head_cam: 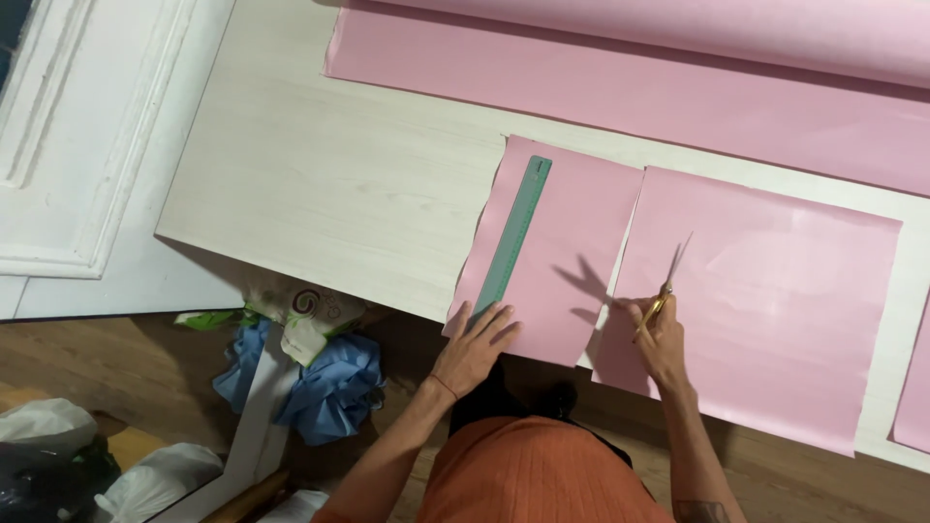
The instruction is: Measuring, marking, and cutting pieces from a roll of pink material on a cutting table.
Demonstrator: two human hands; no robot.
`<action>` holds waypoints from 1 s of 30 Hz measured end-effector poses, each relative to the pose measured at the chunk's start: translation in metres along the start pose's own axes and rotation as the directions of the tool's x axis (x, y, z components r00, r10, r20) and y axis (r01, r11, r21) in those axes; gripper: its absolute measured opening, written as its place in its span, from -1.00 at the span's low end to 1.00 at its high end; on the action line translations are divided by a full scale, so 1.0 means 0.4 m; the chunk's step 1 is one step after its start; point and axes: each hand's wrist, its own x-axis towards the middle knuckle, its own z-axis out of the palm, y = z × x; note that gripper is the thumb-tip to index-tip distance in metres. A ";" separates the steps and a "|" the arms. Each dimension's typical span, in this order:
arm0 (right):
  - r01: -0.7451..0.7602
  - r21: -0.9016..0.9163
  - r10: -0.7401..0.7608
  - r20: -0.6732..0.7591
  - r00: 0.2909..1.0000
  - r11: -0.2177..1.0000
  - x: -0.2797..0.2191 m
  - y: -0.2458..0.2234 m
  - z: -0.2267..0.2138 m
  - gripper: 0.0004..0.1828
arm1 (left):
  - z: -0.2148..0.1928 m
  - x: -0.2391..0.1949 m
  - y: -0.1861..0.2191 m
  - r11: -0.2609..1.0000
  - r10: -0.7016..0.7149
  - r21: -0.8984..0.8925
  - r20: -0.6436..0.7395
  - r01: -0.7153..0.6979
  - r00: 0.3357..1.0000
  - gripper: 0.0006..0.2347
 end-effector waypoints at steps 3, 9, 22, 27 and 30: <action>-0.021 -0.003 0.021 -0.019 1.000 1.000 0.001 -0.027 0.023 -0.62 | -0.008 -0.005 -0.031 0.999 -0.002 -0.051 -0.004 0.002 1.000 -0.52; 0.101 -0.389 -0.098 0.029 0.995 0.916 -0.007 -0.066 0.097 -0.46 | -0.018 -0.030 -0.071 0.986 -0.068 -0.156 -0.053 0.059 0.996 -0.59; 0.322 -0.350 -0.314 0.083 0.946 0.880 0.041 -0.147 0.308 -0.40 | -0.156 0.019 -0.110 0.798 -0.287 -0.515 0.130 0.312 0.949 -0.36; 0.373 -0.398 -0.401 0.015 0.916 0.838 0.048 -0.202 0.388 -0.43 | -0.005 0.042 -0.218 0.889 -0.249 -0.409 -0.058 0.204 0.967 -0.36; 0.508 -0.470 -0.532 0.092 0.842 0.722 0.036 -0.229 0.421 -0.42 | -0.026 0.030 -0.256 0.937 -0.328 -0.149 -0.057 0.317 0.943 -0.41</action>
